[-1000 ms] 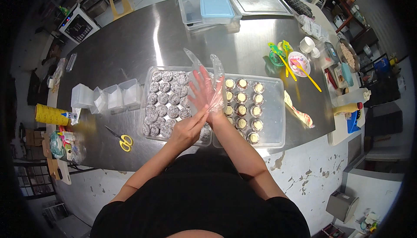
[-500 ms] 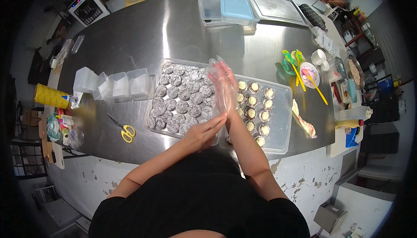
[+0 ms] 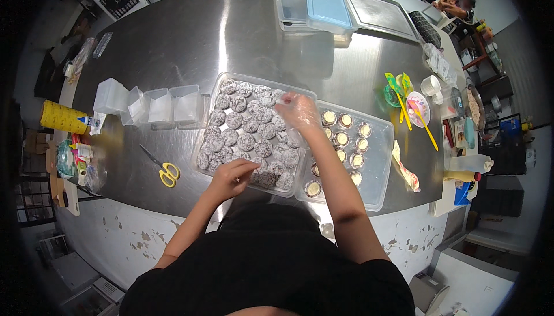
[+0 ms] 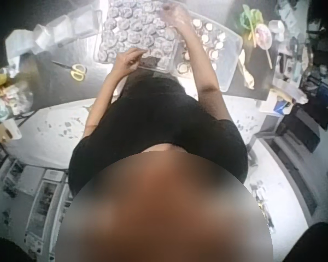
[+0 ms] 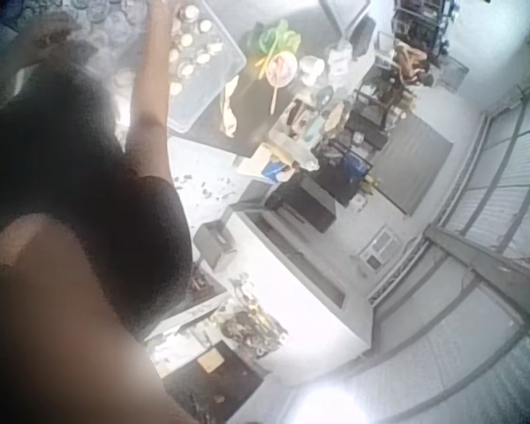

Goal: Decorating and arranging small pastries or truffles on trays.

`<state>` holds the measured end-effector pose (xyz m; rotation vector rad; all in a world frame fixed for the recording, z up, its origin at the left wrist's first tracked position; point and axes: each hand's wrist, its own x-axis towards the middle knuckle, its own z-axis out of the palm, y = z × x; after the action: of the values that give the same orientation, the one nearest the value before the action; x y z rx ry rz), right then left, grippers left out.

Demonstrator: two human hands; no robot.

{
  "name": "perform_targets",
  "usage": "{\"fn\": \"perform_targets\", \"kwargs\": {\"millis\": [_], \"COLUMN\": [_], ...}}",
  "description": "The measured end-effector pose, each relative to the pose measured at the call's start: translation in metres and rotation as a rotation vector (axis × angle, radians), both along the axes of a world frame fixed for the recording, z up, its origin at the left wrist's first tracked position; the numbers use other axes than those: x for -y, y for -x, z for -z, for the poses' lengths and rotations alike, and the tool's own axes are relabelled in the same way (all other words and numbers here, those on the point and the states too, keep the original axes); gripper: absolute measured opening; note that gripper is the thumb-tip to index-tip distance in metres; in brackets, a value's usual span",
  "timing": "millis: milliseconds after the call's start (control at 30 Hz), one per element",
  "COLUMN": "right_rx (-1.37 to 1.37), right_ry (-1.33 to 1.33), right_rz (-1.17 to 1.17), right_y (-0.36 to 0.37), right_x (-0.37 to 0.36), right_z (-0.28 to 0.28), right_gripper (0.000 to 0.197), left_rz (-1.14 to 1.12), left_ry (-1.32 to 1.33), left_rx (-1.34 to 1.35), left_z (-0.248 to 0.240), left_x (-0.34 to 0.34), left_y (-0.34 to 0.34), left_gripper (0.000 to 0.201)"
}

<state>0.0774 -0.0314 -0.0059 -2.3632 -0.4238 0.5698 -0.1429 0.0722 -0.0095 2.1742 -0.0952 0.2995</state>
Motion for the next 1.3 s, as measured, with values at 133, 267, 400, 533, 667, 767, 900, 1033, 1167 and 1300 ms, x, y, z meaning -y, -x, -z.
{"fn": "perform_targets", "kwargs": {"millis": [133,267,400,533,667,767,900,1033,1167,1300], "right_rx": [0.145,0.312,0.384,0.382,0.381,0.326,0.395,0.390,0.372,0.313], "right_ry": [0.159,0.299,0.241,0.218,0.215,0.247,0.286,0.466,0.485,0.517], "right_rz": [-0.371,-0.440,-0.414,-0.403,-0.411,-0.351,-0.111,-0.145,-0.231,-0.308], "right_y": [0.015,0.030,0.032,0.032,0.030,0.026,-0.021,-0.053,-0.053,-0.050], "right_x": [-0.023,-0.039,-0.045,-0.044,-0.033,-0.023,0.047,0.097,0.103,0.099], "right_z": [-0.012,0.018,0.035,0.026,0.015,-0.033,-0.037,-0.026,-0.013,-0.010], "right_gripper": [0.035,0.033,0.032,0.031,0.035,0.043,0.053,0.052,0.051,0.050], "left_rz": [-0.149,-0.176,-0.292,-0.316,-0.288,-0.309,-0.364,-0.373,-0.351,-0.339], "left_ry": [0.093,0.095,0.138,0.142,0.121,0.124,0.155,0.157,0.116,0.125], "left_rx": [-0.035,-0.018,0.054,0.018,0.015,0.007,-0.004,-0.009,0.012,0.038], "left_z": [0.004,0.004,0.009,0.013,0.010,0.007,0.011,0.013,0.009,0.003], "left_x": [-0.005,0.000,0.003,0.000,0.002,0.000,-0.005,-0.008,-0.007,-0.007], "left_y": [0.007,0.005,0.006,0.008,0.002,0.006,0.013,0.013,0.004,-0.003], "left_gripper": [0.032,0.031,0.031,0.036,0.036,0.037,0.037,0.036,0.037,0.036]}}
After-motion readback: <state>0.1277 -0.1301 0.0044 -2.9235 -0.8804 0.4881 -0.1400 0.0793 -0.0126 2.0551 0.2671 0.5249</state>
